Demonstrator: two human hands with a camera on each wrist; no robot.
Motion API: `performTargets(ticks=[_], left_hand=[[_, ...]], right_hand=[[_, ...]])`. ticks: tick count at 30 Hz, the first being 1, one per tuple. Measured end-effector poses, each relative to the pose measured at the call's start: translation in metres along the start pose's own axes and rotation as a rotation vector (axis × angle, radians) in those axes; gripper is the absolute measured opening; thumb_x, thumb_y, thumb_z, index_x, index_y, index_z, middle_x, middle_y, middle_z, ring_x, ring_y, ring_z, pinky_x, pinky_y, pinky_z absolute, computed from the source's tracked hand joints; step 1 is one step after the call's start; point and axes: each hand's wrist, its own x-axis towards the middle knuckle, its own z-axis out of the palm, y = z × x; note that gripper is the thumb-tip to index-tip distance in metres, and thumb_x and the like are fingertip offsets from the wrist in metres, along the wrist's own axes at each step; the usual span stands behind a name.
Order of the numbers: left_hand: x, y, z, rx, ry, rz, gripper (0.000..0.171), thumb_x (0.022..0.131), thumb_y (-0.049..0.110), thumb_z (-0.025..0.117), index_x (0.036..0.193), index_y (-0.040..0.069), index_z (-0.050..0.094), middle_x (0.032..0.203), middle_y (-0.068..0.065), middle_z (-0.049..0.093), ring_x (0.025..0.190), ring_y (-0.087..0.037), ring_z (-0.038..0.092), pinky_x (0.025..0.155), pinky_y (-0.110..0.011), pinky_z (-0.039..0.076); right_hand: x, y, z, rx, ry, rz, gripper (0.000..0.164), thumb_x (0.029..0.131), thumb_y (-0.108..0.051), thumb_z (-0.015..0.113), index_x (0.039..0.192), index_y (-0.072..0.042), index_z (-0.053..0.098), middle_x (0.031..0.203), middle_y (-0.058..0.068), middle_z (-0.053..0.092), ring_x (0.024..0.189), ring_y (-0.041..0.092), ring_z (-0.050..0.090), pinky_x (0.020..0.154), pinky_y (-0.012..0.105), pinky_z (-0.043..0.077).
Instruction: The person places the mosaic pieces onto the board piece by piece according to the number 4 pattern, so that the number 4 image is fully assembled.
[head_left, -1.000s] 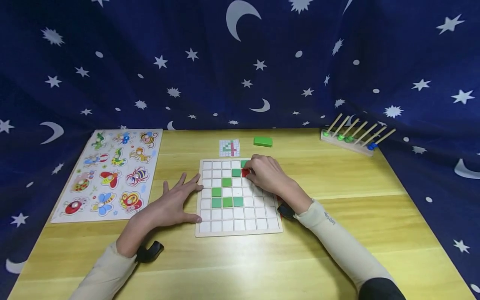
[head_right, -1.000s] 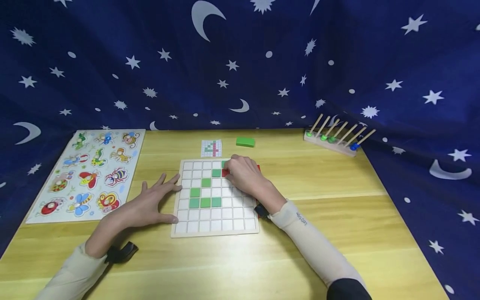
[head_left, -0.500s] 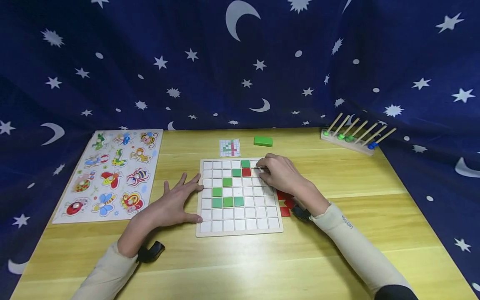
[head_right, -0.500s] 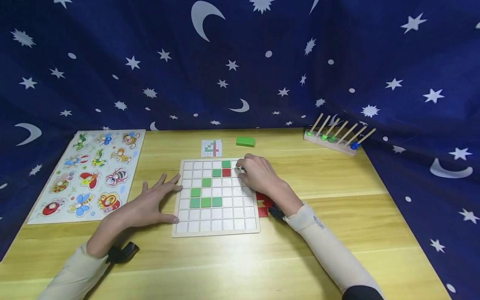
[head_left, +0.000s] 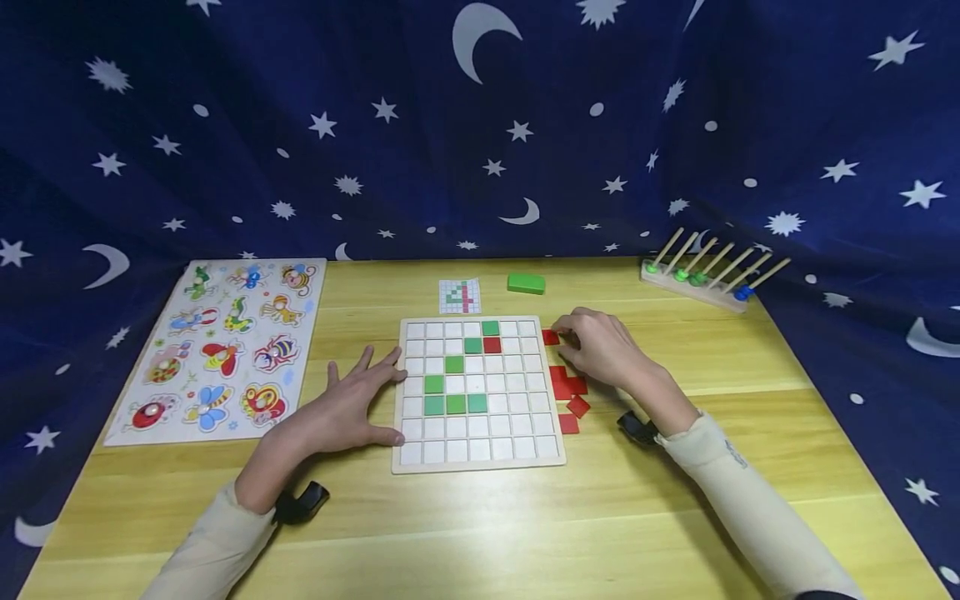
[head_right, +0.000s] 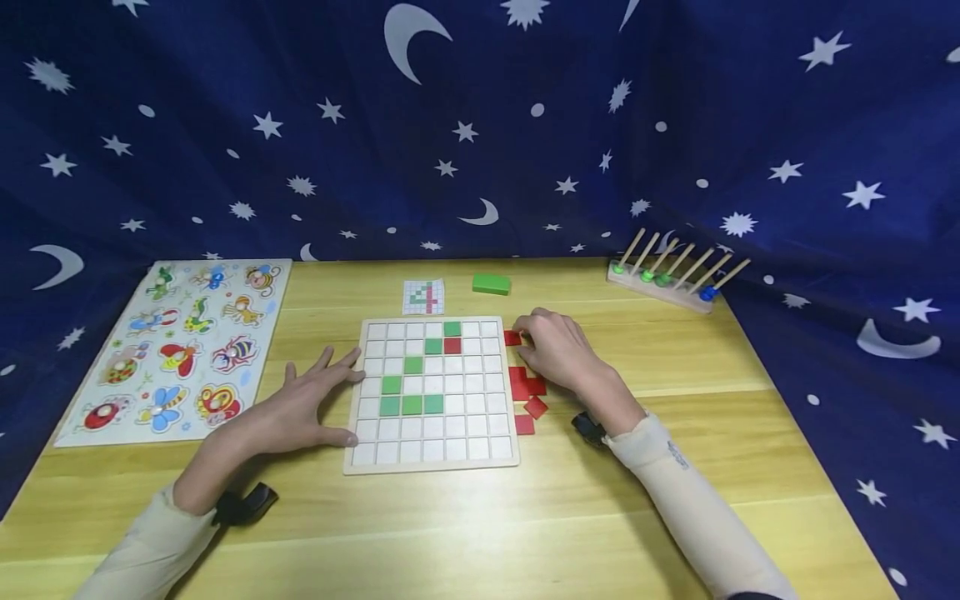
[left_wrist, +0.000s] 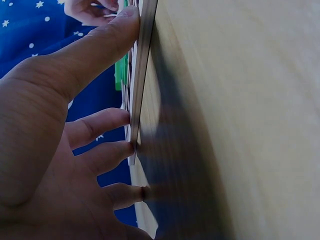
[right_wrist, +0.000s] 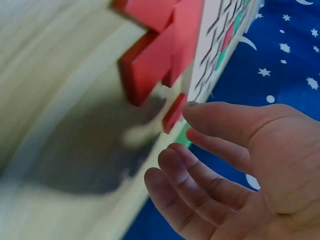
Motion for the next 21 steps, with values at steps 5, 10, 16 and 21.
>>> performTargets(ticks=[5,10,16,21], left_hand=[[-0.001,0.0,0.002,-0.001,-0.006,-0.007,0.085,0.073,0.046,0.088,0.143,0.014,0.051,0.165,-0.007,0.017,0.15,-0.043,0.001,0.101,-0.081,-0.009],[0.001,0.0,0.003,-0.007,-0.011,0.0,0.085,0.073,0.046,0.088,0.143,0.015,0.051,0.165,-0.006,0.017,0.15,-0.042,0.0,0.1,-0.081,-0.009],[0.002,0.0,0.0,-0.002,-0.01,0.004,0.085,0.073,0.046,0.088,0.142,0.015,0.051,0.165,-0.006,0.018,0.15,-0.042,0.0,0.1,-0.081,-0.009],[0.001,0.0,-0.001,0.001,-0.012,-0.013,0.085,0.073,0.046,0.088,0.142,0.014,0.051,0.165,-0.006,0.017,0.15,-0.041,0.0,0.101,-0.08,-0.009]], right_hand=[[0.006,0.006,0.008,0.005,-0.007,-0.022,0.026,0.082,-0.007,0.077,0.108,-0.003,0.075,0.094,0.009,0.067,0.077,0.023,0.059,0.068,0.044,0.051],[0.007,0.006,0.006,-0.02,-0.006,-0.009,0.021,0.083,-0.005,0.075,0.103,-0.003,0.076,0.088,0.009,0.066,0.069,0.022,0.056,0.063,0.042,0.049],[0.003,-0.013,-0.001,-0.035,0.021,-0.034,0.021,0.084,-0.007,0.076,0.104,-0.004,0.076,0.091,0.009,0.066,0.069,0.021,0.057,0.06,0.04,0.049],[0.005,-0.034,0.006,0.006,0.003,-0.109,0.021,0.084,-0.006,0.076,0.105,-0.005,0.075,0.094,0.008,0.066,0.068,0.019,0.057,0.06,0.038,0.049]])
